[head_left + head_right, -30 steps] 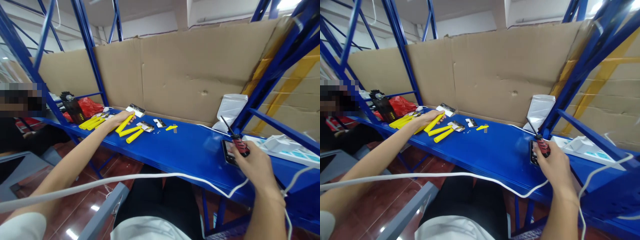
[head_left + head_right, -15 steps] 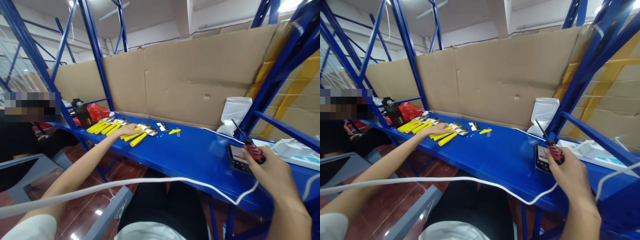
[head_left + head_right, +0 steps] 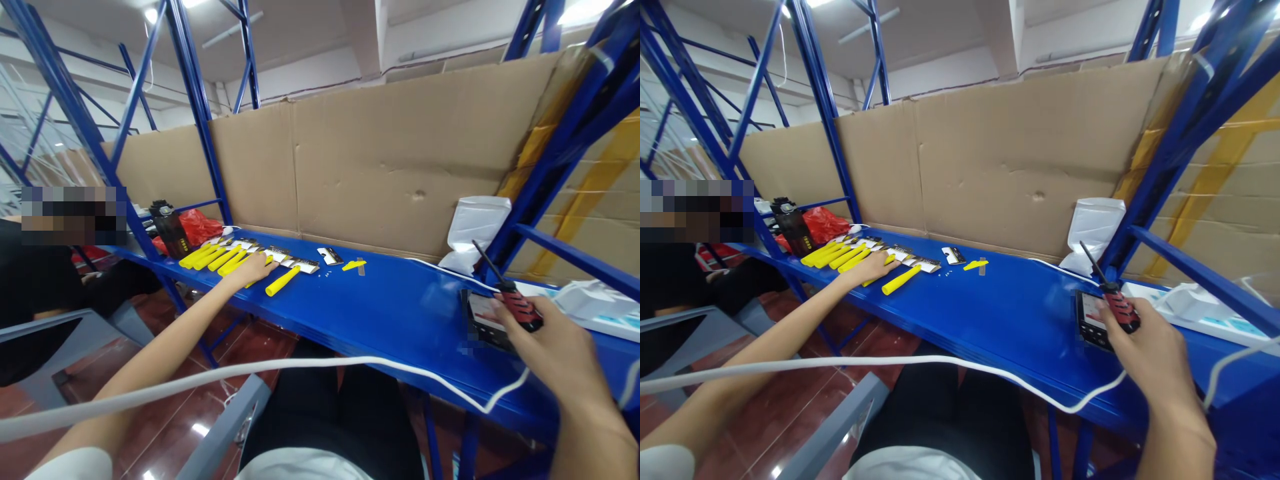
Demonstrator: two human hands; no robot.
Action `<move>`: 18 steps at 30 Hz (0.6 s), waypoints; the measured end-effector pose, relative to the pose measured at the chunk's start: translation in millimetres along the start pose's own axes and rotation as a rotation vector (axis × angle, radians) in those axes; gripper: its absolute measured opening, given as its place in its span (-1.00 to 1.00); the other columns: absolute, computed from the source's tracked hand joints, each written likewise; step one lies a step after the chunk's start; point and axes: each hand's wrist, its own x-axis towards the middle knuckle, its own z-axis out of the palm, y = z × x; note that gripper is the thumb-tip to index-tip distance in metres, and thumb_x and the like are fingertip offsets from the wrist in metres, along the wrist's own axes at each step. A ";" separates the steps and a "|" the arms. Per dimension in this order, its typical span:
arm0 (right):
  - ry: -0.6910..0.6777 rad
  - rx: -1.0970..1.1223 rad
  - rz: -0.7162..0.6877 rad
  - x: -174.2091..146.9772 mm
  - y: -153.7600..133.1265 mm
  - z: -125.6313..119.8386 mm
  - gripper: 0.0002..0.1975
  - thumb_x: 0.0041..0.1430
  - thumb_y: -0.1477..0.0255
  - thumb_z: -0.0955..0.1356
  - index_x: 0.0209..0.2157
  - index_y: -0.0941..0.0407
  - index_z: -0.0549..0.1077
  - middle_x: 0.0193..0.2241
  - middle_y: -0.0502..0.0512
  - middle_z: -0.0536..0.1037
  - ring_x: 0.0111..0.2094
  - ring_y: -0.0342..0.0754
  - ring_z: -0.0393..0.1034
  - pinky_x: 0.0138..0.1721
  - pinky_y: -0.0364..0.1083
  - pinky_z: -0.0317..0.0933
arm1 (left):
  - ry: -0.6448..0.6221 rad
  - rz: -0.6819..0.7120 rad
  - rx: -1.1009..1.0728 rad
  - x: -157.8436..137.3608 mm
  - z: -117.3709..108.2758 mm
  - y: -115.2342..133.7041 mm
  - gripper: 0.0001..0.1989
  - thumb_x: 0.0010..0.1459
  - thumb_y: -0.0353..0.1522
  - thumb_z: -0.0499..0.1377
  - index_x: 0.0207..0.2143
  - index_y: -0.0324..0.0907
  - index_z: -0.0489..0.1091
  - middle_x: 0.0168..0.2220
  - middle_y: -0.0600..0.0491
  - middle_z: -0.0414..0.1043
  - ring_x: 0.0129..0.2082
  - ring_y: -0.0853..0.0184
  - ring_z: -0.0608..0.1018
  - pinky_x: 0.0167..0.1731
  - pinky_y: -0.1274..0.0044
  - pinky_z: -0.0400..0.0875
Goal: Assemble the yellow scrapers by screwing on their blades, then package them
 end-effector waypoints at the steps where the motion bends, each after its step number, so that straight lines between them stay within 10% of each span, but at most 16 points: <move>1: -0.003 0.000 0.006 -0.1 0.1 0.0 -0.65 0.06 -0.10 0.35 -0.32 -0.15 0.40 -0.46 0.18 0.60 -0.30 0.46 0.54 -0.27 0.19 0.29 | 0.003 -0.004 0.010 0.0 1.8 0.9 -0.49 0.43 0.05 0.20 -0.16 -0.22 0.61 -0.03 -0.39 0.71 0.06 -0.11 0.71 0.08 0.34 0.48; 18: 0.073 -0.052 0.008 10.0 28.9 11.7 -0.67 0.09 -0.16 0.38 -0.38 -0.24 0.35 -0.52 0.23 0.53 -0.41 0.48 0.49 -0.37 0.27 0.28 | 0.189 0.005 -0.101 -29.2 -10.1 -25.3 -0.48 0.50 0.00 0.14 0.04 -0.23 0.67 0.12 -0.29 0.70 0.18 -0.04 0.67 0.25 0.34 0.47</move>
